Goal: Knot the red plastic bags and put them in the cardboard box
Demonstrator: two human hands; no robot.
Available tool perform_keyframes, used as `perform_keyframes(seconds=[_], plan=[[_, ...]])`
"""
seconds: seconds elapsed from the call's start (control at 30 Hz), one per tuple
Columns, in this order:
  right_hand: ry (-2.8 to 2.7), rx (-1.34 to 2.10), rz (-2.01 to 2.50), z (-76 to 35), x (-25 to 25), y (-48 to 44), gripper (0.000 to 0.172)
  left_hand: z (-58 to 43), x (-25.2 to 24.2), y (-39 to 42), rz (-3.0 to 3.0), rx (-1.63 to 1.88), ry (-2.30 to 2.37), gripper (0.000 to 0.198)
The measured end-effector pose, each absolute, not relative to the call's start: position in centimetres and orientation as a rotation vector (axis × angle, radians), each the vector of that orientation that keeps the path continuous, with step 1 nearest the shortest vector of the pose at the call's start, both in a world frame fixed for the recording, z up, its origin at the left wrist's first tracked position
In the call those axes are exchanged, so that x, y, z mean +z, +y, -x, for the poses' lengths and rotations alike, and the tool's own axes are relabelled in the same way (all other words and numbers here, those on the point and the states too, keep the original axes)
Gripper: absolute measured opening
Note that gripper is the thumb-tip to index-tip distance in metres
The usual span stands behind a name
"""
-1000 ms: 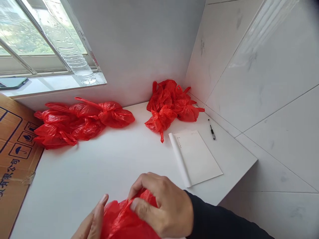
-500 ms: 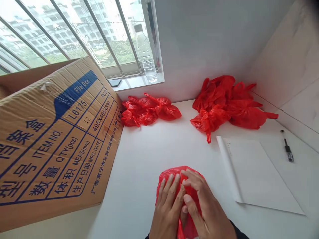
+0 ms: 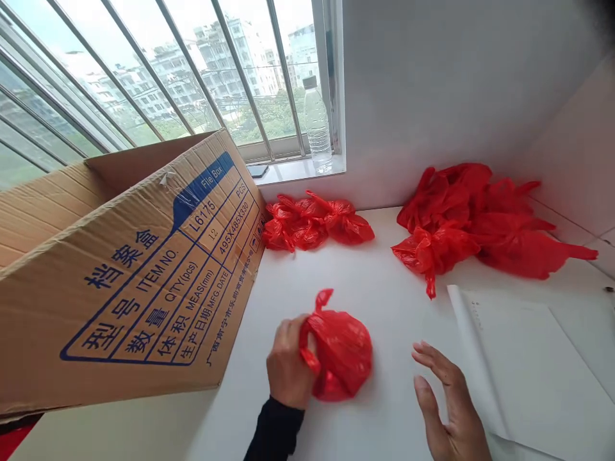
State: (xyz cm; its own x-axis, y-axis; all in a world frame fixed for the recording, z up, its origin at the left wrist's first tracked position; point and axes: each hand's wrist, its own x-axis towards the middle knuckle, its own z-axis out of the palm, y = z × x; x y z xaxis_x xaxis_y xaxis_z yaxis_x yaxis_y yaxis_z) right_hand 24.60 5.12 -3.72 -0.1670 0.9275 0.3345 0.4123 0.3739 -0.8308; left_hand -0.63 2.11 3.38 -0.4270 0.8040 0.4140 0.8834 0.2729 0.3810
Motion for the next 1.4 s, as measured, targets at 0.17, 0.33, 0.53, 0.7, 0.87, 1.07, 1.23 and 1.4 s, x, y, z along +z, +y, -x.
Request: perform_keyframes(seconds=[0.17, 0.33, 0.53, 0.7, 0.87, 1.07, 1.23, 1.4], plan=[[-1.746, 0.748, 1.199, -24.0, -3.7, 5.6, 0.032, 5.9, 6.7, 6.6, 1.167, -0.999, -2.325, 0.063], [-1.765, 0.695, 1.207, -23.1, -1.0, 6.9, 0.028, 1.4, 3.2, 6.2, 1.634, -1.132, -2.012, 0.045], [-1.811, 0.427, 1.303, -23.8, 2.0, 16.5, 0.036, -0.3, -0.8, 5.5, 1.971, -1.151, -1.810, 0.043], [-1.829, 0.412, 1.384, -21.8, 2.3, 22.3, 0.039, 0.4, -0.3, 6.0, 1.960, -1.147, -1.802, 0.037], [-1.956, 0.550, 1.183, -19.1, 3.5, 17.1, 0.048, 0.2, -0.1, 6.1, 1.928, -1.190, -1.834, 0.032], [-2.100, 0.822, 0.780, -18.9, 6.0, 10.7, 0.037, 0.2, -0.4, 6.1, 2.073, -1.239, -1.890, 0.052], [-2.184, 0.644, 0.998, -19.4, 5.2, 11.4, 0.044, 0.2, -0.7, 6.0, 2.149, -1.253, -1.801, 0.035], [-2.171, 0.717, 1.054, -20.9, 4.1, 11.3, 0.010, -0.2, -0.4, 3.6, 2.084, -1.394, -1.885, 0.019]])
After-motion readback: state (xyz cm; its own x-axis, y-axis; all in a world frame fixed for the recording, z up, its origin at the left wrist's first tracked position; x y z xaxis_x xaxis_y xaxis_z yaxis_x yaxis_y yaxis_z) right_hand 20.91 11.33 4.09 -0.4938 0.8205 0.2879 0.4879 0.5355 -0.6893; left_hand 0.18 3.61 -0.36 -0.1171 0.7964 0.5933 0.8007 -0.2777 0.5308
